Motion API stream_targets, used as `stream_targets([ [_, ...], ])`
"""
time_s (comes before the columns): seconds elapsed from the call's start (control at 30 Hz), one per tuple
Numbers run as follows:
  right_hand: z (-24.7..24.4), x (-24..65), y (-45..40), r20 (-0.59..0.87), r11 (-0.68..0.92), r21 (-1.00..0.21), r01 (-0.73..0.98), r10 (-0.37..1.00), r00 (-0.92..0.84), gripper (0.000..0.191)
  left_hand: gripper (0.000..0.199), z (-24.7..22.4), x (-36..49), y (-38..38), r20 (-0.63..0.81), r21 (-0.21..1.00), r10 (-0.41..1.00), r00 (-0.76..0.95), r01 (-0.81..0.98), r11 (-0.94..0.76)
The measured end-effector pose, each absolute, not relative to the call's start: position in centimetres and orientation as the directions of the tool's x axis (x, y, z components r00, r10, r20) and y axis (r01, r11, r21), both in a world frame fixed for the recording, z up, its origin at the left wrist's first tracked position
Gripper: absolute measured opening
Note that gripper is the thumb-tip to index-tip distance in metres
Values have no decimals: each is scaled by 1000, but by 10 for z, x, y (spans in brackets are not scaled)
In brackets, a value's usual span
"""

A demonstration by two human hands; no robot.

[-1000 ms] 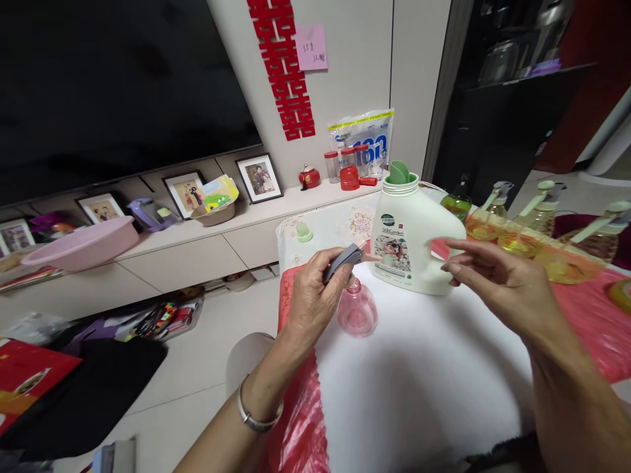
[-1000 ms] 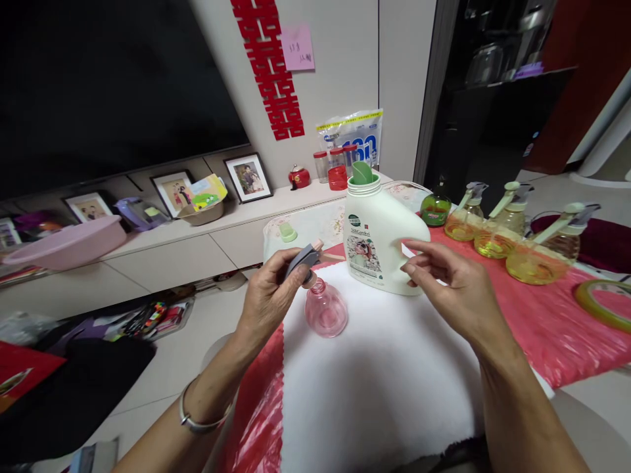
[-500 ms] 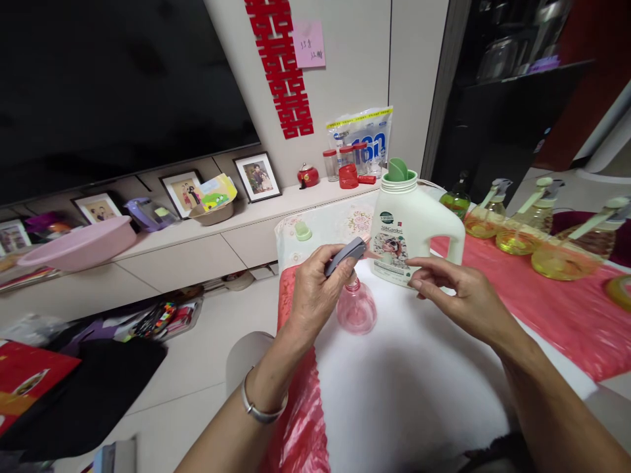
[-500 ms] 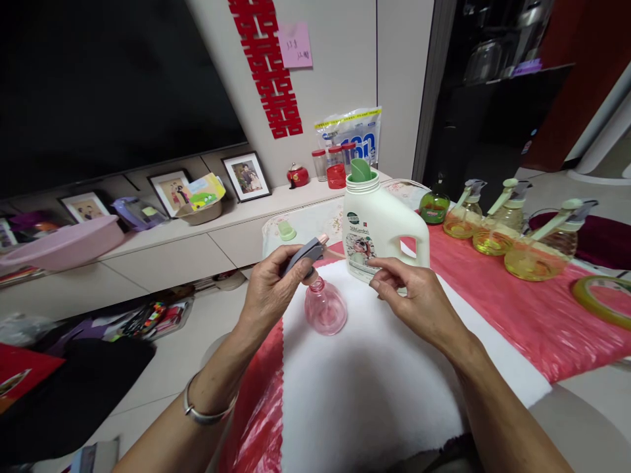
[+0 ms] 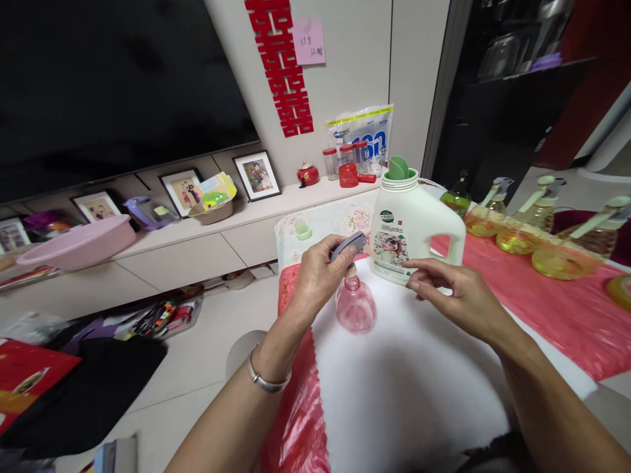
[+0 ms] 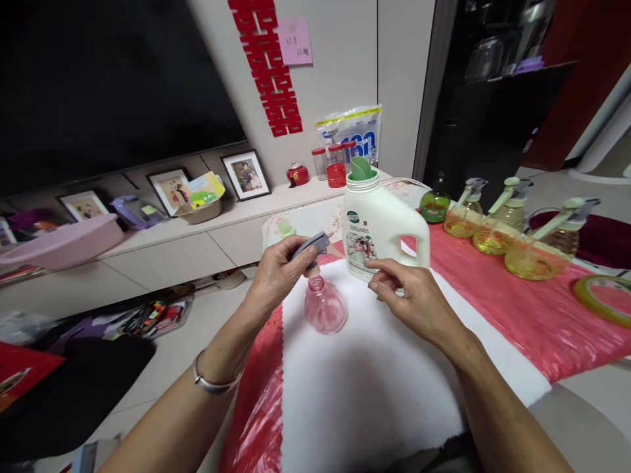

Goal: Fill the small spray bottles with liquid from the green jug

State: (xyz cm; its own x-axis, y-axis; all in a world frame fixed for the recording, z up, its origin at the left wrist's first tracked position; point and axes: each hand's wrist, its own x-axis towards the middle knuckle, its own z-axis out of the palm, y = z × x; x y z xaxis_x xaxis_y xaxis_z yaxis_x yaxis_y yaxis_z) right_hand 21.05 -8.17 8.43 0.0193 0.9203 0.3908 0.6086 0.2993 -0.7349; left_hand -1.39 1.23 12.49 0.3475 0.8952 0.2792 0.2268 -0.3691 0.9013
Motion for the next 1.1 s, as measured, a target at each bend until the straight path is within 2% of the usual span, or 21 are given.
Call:
stream_targets([
  [0.23, 82, 211, -82, 375, 294, -734, 612, 927, 3, 34, 22, 111, -14, 3, 283, 922, 897, 340, 160, -352],
  [0.47, 86, 200, -87, 382, 322, -716, 619, 923, -38, 27, 22, 93, -20, -5, 267, 959, 919, 291, 16, -284],
  [0.67, 81, 182, -83, 468, 435, -637, 636, 874, -130, 23, 31, 72, -22, -13, 218, 974, 943, 251, -113, -196],
  [0.83, 71, 166, -80, 532, 561, -558, 611, 807, -255, 30, 31, 63, -21, -17, 242, 962, 942, 234, -183, -202],
  [1.1, 59, 157, -77, 540, 598, -485, 638, 779, -320, 39, 32, 57, -17, -20, 269, 949, 932, 243, -231, -214],
])
